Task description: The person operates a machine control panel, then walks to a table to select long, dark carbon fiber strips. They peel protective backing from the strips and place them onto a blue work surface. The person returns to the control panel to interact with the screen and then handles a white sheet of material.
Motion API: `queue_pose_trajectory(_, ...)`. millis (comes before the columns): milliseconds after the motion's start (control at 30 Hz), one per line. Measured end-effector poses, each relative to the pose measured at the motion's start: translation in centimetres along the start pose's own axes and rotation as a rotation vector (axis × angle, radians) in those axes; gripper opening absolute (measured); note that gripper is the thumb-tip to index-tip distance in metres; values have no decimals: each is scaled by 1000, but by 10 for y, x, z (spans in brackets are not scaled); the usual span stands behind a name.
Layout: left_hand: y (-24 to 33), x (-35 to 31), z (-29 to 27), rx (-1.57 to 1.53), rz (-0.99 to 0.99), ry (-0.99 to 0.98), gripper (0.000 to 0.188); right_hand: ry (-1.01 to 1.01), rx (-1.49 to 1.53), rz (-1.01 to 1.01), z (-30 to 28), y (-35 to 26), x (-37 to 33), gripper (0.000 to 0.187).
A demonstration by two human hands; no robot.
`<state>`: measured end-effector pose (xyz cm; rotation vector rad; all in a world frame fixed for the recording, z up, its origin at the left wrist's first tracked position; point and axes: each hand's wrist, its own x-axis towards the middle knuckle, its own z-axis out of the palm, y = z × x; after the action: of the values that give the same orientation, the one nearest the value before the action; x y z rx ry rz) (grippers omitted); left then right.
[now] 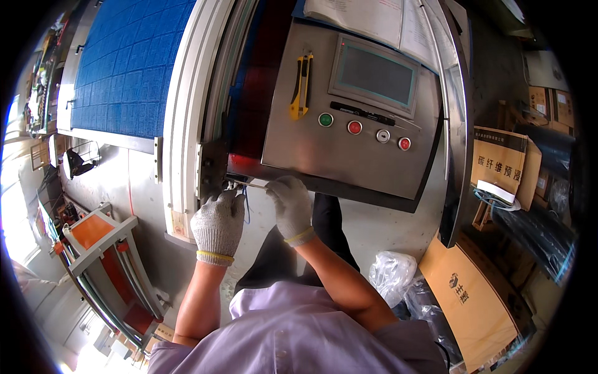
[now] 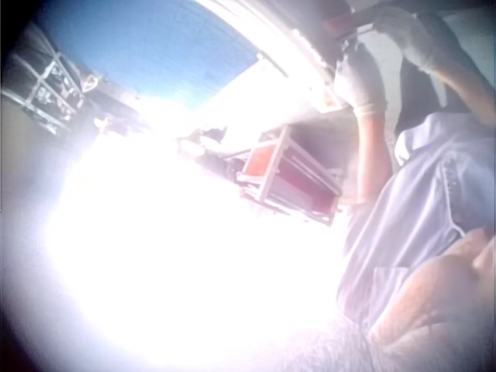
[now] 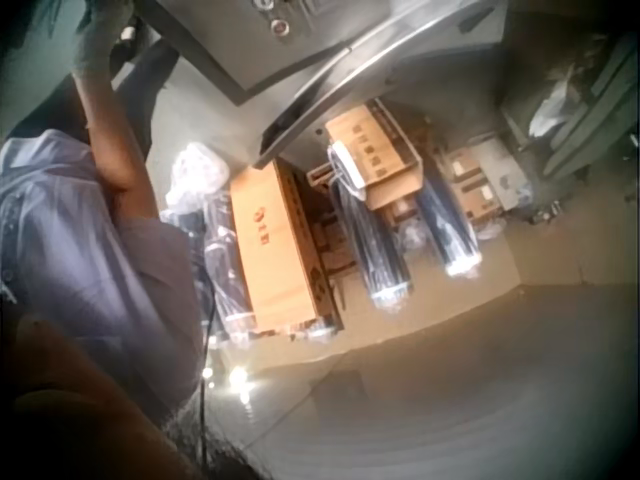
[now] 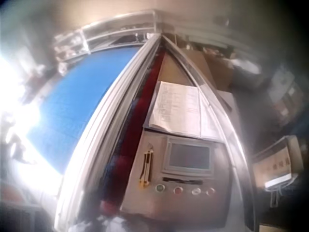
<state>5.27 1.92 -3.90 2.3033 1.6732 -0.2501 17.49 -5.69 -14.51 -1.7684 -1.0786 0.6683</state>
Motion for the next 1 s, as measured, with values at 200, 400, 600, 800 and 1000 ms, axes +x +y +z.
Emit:
queue_pose_trajectory(200, -1, 1, 2, 2, -3, -2, 19, 1, -7, 29, 4, 3, -3, 8)
queue_pose_trajectory(400, -2, 0, 0, -10, 16, 20, 19, 53, -30, 18, 7, 0, -5, 6)
queue_pose_trajectory(600, -1, 1, 1, -29, 21, 45, 20, -132, 132, 295, 6, -10, -5, 9)
queue_pose_trajectory(800, -4, 1, 0, 21, 42, 40, 23, -293, 32, 205, -16, 5, 3, 15)
queue_pose_trajectory(1000, -6, -1, 0, -6, -47, 34, 22, 209, 57, 33, -144, 51, 103, 12)
